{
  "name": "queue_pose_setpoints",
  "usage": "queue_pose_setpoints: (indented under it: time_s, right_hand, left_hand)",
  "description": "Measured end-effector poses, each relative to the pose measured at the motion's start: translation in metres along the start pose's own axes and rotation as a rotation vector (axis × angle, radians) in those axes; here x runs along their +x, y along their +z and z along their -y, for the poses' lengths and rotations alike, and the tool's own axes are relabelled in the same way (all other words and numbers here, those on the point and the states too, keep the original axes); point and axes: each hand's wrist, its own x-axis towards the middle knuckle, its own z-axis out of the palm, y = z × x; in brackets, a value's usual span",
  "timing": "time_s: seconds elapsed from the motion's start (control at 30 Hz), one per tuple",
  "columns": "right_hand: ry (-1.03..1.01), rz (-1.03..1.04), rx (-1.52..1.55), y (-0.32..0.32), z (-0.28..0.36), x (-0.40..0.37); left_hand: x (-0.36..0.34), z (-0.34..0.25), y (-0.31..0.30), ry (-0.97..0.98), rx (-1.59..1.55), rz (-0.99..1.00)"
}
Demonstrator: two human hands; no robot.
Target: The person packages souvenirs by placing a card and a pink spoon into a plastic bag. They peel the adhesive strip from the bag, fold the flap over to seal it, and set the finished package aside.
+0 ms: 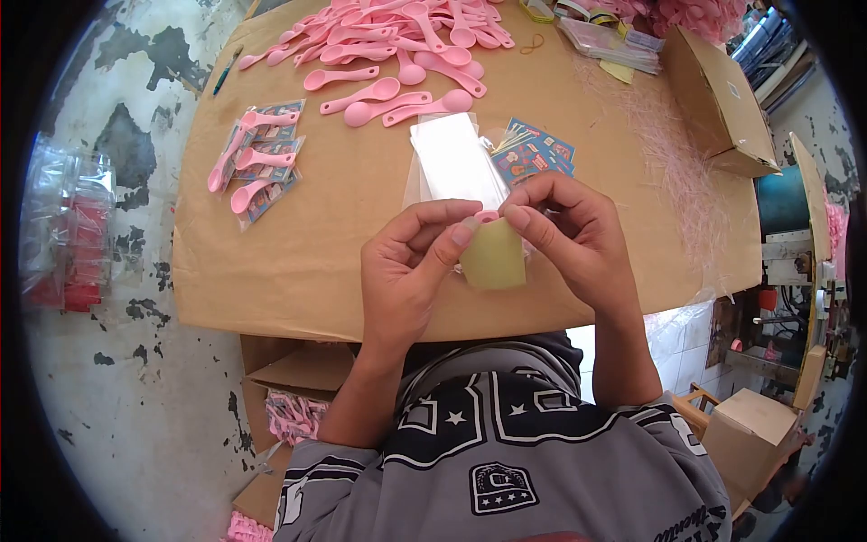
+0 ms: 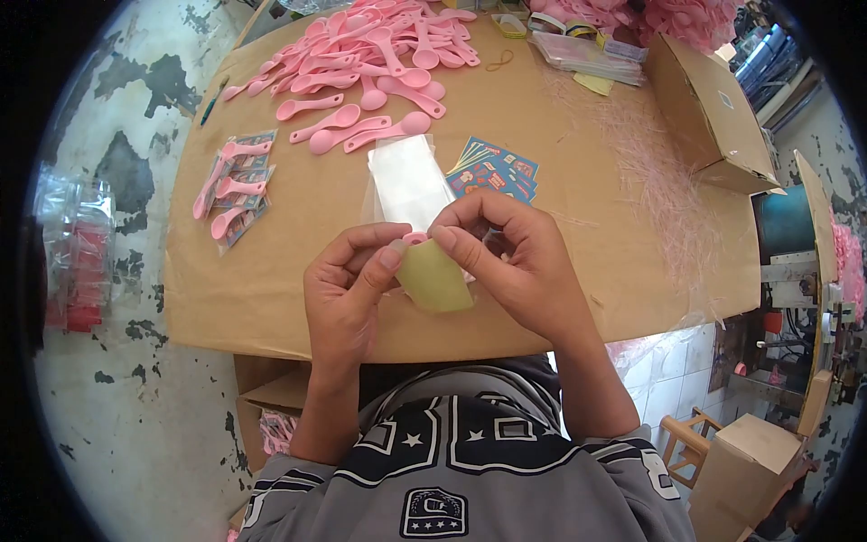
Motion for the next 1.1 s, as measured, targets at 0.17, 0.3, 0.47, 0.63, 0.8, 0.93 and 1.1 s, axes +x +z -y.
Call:
queue_pose_setpoints:
  time_s: [0.17, 0.3, 0.47, 0.63, 0.8, 0.93, 1.1]
  right_hand:
    - [-0.028, -0.042, 0.045, 0.005, 0.005, 0.001]
    - [-0.082, 0.0, 0.075, 0.0, 0.003, 0.0]
    - [-0.148, 0.068, 0.103, -0.006, 0.003, 0.002]
    - [-0.187, 0.098, 0.08, -0.009, 0.006, 0.005]
    - [-0.069, 0.022, 0.0, -0.004, 0.007, 0.002]
    - [-0.068, -0.046, 0.057, 0.006, 0.008, 0.005]
    - [-0.175, -0.062, 0.077, 0.009, 0.011, 0.006]
  left_hand:
    - [0.0, -0.005, -0.003, 0.013, -0.001, -0.002]
    - [-0.001, -0.005, -0.002, 0.091, -0.02, -0.016]
    - [-0.002, 0.002, -0.015, 0.277, 0.066, 0.089]
    - [0.001, -0.001, -0.018, 0.322, 0.092, 0.101]
    - [-0.001, -0.001, -0.016, 0.246, 0.12, 0.117]
    - [-0.001, -0.016, -0.002, 0.113, 0.057, 0.057]
    - [-0.003, -0.008, -0.011, 0.022, 0.196, 0.183]
